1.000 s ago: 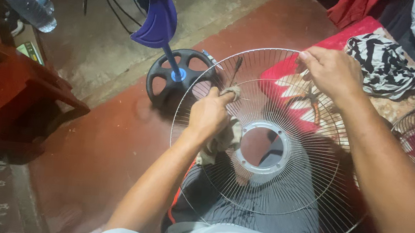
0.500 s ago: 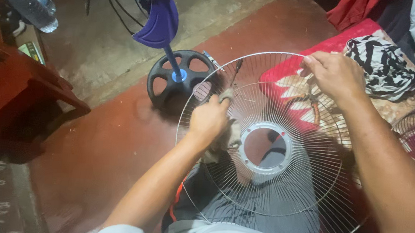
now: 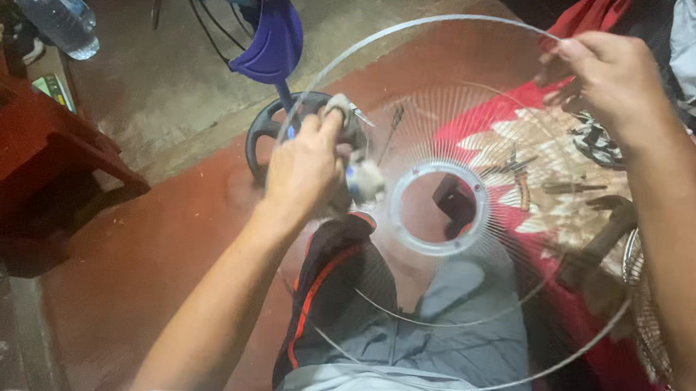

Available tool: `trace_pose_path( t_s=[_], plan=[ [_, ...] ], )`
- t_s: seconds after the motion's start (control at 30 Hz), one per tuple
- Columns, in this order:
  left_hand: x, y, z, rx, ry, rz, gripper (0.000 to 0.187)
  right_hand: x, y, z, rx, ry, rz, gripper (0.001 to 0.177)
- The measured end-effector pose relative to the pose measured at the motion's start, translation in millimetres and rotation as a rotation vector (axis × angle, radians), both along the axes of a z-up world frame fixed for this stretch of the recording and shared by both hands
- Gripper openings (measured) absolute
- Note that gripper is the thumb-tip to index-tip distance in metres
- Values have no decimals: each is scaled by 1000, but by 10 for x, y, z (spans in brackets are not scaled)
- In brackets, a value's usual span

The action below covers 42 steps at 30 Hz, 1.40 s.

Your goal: The person sits on the floor and wipes the metal fan cage with a cloth. They rotate the cage to clean different sections and briefly use pliers to adjust a wire on the cage before continuing to wipe it down.

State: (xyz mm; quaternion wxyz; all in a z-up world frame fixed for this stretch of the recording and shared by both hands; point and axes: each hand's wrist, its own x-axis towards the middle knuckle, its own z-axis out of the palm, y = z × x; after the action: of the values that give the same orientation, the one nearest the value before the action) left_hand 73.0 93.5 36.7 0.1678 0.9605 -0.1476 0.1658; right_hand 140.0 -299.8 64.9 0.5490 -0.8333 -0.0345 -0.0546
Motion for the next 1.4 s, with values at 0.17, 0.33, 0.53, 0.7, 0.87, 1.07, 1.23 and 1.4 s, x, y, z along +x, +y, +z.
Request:
trace_pose_path(
  t_s=[0.17, 0.33, 0.53, 0.7, 0.87, 1.07, 1.23, 1.4],
  plan=[
    [133, -68, -56, -119, -2, -61, 35, -284, -146, -439, 145, 76, -111, 27],
    [138, -246, -530, -115, 106, -172, 42, -696, -180, -958, 10, 180, -290, 30],
    [50, -382, -1054, -145, 255, -188, 61, -826, -295, -1126, -371, 215, -382, 32],
    [45, -488, -1269, -146, 195, -187, 63, -771, -458, -1437, -544, 214, -385, 34],
    [59, -605, -1392, -172, 266, -199, 63, -821, -762, -1792, -565, 210, -386, 33],
    [192, -849, -1563, -121, 293, -295, 63, -963, -882, -1948, -505, 298, -465, 32],
    [323, -1078, -1631, -14, 462, -371, 52, -969, -769, -1840, -618, 449, -518, 30],
    [417, -1231, -1592, 11, 457, -404, 61, -920, -494, -1775, -939, 57, -383, 53]
  ],
)
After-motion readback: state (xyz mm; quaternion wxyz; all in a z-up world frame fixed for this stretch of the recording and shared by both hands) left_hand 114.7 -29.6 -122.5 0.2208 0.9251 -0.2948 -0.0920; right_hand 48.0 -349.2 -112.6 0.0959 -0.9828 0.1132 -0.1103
